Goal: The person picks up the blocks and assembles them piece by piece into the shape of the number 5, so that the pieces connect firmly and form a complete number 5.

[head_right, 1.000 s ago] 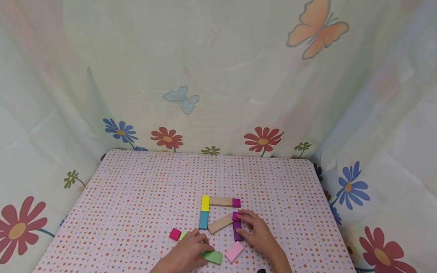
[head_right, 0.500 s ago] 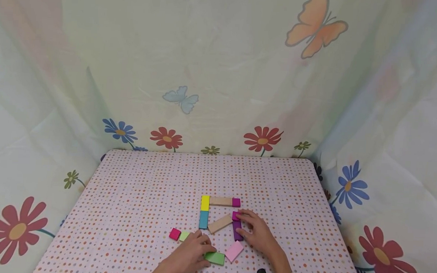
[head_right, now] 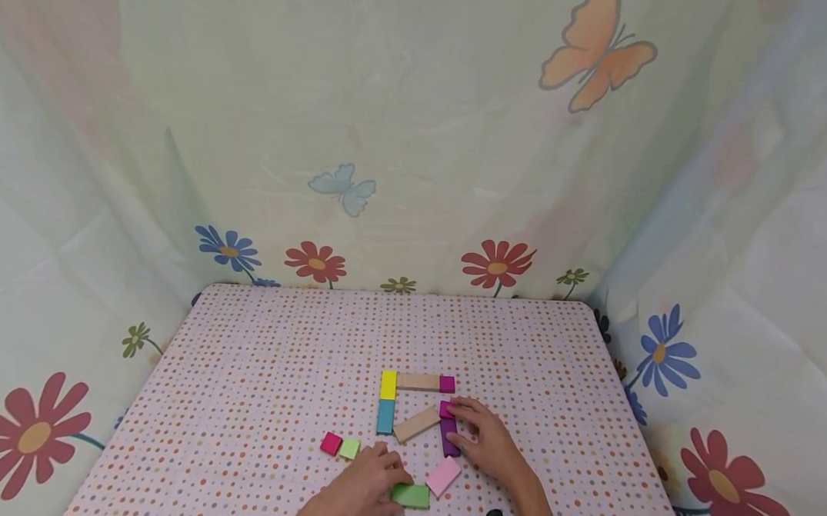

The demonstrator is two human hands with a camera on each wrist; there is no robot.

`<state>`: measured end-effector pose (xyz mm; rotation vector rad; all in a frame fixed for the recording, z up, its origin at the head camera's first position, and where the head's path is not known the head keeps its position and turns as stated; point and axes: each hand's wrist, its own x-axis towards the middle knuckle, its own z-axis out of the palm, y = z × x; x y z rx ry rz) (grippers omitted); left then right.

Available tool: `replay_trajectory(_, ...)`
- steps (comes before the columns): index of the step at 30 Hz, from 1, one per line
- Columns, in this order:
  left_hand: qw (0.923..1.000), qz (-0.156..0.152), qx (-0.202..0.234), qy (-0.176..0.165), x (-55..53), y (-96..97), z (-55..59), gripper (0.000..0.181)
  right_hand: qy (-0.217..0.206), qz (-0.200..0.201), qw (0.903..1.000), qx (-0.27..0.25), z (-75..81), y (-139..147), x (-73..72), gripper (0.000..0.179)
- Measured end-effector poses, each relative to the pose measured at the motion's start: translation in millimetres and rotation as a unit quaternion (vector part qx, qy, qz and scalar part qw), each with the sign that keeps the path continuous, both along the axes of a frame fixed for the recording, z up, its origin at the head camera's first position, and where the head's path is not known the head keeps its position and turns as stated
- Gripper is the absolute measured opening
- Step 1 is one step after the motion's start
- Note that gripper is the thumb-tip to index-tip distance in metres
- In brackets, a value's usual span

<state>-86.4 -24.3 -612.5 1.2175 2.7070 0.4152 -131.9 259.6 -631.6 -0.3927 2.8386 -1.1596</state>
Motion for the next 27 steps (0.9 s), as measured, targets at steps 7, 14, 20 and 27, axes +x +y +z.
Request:
replay_trajectory(7, 0.9995, -0.019, 0.014, -0.02, 0.7, -0.3, 1.0, 0.035, -0.003, -0.005, 1.0, -0.005, 2.5, -1.0, 1.1, 0.048)
replay_trajectory(14, 0.9992, -0.011, 0.013, -0.036, 0.8, 0.8, 0.3, 0.034, 0.008, 0.003, 0.9998, -0.017, 4.9, -0.8, 1.9, 0.047)
replay_trajectory(20, 0.9994, -0.015, 0.013, -0.029, 1.2, -0.3, 0.3, 0.034, 0.012, 0.006, 0.9998, -0.016, 3.9, -0.3, 1.6, 0.047)
replay_trajectory(27, 0.9996, -0.003, 0.028, -0.001, 1.6, -2.8, 4.7, 0.038, 0.003, 0.0, 1.0, -0.008, 3.1, -0.7, 1.0, 0.048)
